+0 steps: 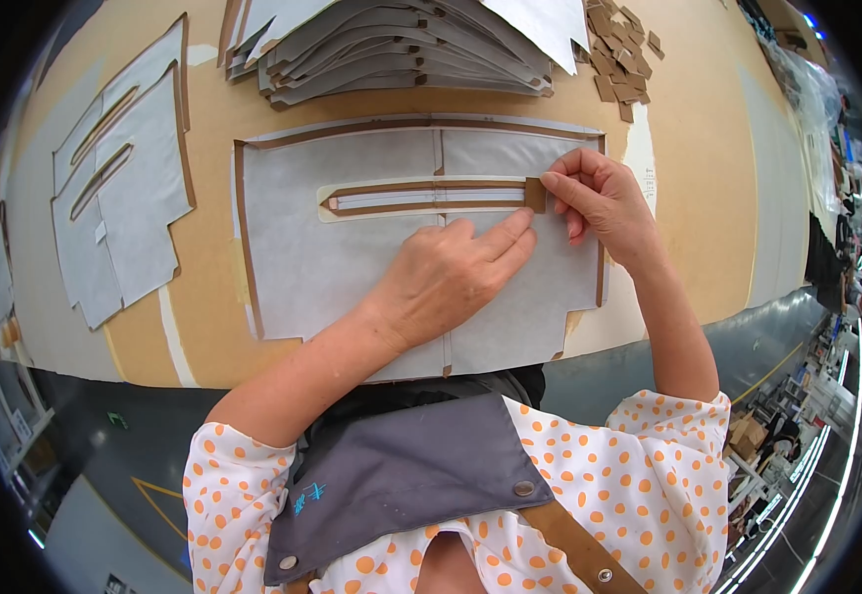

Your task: Assembling and aligning small leather components onto a larger base panel using adhesive or markings.

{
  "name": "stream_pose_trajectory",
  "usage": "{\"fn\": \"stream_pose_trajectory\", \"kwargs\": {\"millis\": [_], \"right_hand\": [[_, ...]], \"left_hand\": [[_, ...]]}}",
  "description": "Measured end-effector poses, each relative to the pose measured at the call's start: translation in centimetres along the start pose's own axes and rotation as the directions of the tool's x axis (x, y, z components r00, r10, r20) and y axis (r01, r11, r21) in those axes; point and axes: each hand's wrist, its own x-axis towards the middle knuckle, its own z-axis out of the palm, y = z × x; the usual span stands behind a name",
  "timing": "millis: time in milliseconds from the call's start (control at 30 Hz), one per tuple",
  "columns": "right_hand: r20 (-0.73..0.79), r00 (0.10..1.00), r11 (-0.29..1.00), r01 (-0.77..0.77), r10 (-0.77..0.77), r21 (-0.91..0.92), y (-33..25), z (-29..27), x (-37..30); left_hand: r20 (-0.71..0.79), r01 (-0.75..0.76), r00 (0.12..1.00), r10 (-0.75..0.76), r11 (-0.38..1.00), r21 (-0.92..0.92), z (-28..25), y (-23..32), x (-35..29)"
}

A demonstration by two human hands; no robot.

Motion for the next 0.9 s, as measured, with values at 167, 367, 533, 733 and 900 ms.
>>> {"fn": "stream_pose_trajectory", "kwargs": {"millis": [167,367,533,733,900], "right_hand": [[-0.012,1.0,1.0,0.011,-0.011,-0.018,-0.1,0.2,-0.1],[-0.032,0.999,1.0,0.012,-0.013,-0.029,0.0,0.4,-0.3],[-0.04,0.999,0.999,0.02,-0.021,-0.03,-0.1,0.6,-0.2],[-0.083,0.996,0.997,0.032,-0.038,-0.071,-0.1,0.9,-0.2],[-0.116,0.99,0.992,0.062,-0.074,-0.108,-0.1,1.4,-0.4]], "left_hand": [[0.013,-0.001,1.0,0.001,1.0,-0.006,-0.1,0.0,0.1],[0.02,-0.005,1.0,0.006,1.0,-0.013,-0.2,0.1,0.1],[0.026,-0.002,1.0,0.002,1.0,-0.015,0.1,-0.1,0.1],[0.018,-0.008,1.0,0.008,1.0,-0.014,-0.1,-0.2,0.1],[-0.003,-0.023,1.0,0.023,1.0,0.004,0.0,-0.1,0.1]]}}
